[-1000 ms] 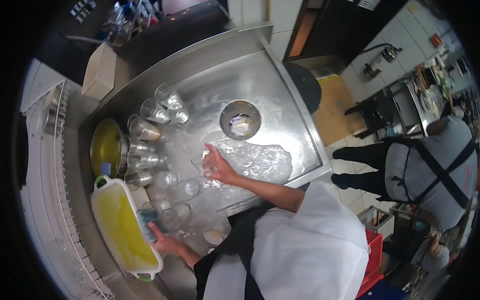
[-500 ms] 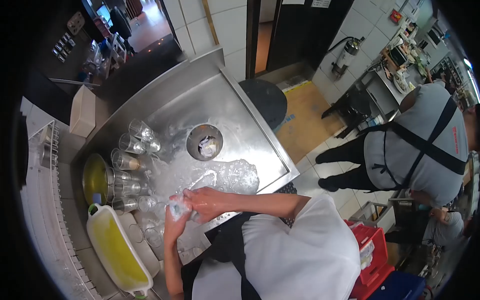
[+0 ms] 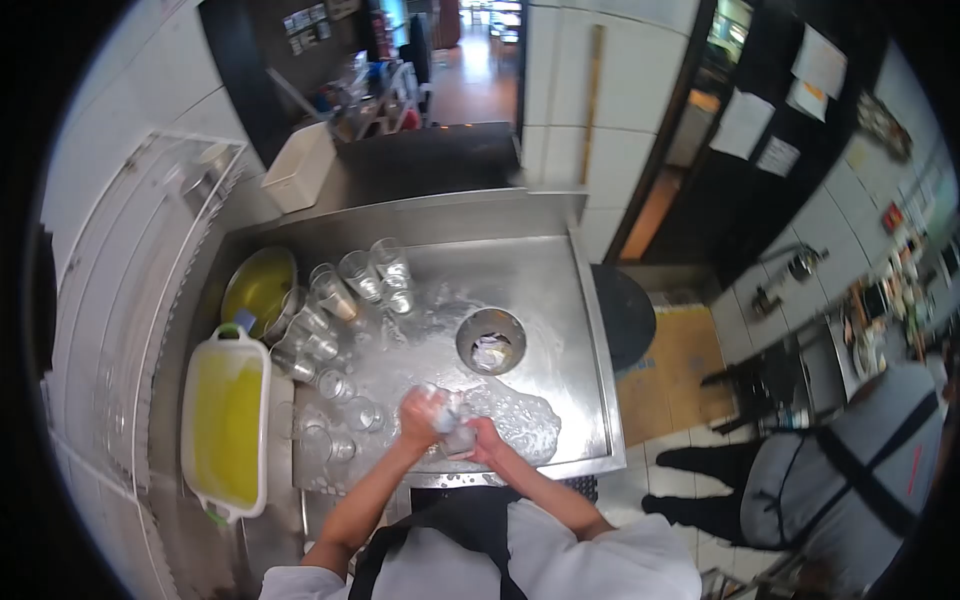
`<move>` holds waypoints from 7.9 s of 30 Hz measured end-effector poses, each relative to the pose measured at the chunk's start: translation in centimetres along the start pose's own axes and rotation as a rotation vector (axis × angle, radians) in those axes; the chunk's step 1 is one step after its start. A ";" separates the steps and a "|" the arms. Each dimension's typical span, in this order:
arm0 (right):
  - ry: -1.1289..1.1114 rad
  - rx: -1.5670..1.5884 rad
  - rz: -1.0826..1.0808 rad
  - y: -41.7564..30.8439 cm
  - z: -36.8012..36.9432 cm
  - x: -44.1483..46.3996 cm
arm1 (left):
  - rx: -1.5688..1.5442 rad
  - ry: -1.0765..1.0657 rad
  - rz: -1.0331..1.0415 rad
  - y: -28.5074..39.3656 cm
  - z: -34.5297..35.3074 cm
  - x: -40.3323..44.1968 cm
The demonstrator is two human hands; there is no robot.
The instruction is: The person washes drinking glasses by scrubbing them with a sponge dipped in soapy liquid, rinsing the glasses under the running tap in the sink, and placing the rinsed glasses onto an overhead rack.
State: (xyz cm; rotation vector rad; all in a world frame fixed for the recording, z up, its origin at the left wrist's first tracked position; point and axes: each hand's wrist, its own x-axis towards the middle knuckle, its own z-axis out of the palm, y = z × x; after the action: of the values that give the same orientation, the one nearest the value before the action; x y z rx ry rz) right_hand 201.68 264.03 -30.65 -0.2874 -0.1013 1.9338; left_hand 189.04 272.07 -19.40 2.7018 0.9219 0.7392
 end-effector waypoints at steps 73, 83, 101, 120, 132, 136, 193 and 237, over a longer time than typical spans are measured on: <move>-0.539 -2.434 -0.272 1.4 16.5 3.0 | -1.268 -0.088 -0.216 -1.3 -6.4 -9.3; 0.407 -0.100 0.089 4.1 5.7 3.0 | -0.059 0.289 -0.401 0.1 -0.5 -6.7; 0.123 -1.573 -0.298 5.9 3.5 7.3 | 0.551 0.715 -1.004 -21.6 -19.0 -19.9; 0.505 -1.160 -0.927 -11.9 -2.3 39.5 | 0.443 0.264 -1.332 -28.5 -18.7 -21.2; 0.511 -1.587 -0.938 -10.8 -5.5 35.0 | 0.223 0.432 -1.028 -27.3 -19.5 -19.3; 0.255 -1.189 -0.668 -10.9 -4.2 26.6 | 0.404 0.268 -1.225 -25.3 -21.0 -18.6; -0.013 -0.758 -0.231 1.5 13.5 0.9 | -0.179 0.607 -0.112 2.5 -9.3 -4.4; 0.602 -1.703 -1.086 -7.5 -0.8 42.7 | 0.031 0.735 -1.080 -31.0 -16.6 -19.3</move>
State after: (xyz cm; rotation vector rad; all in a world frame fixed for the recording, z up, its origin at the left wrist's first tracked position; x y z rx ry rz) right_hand 193.82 306.33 -36.39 -1.4952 -1.2048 0.2231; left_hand 151.22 284.90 -23.05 1.4453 2.2156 1.3655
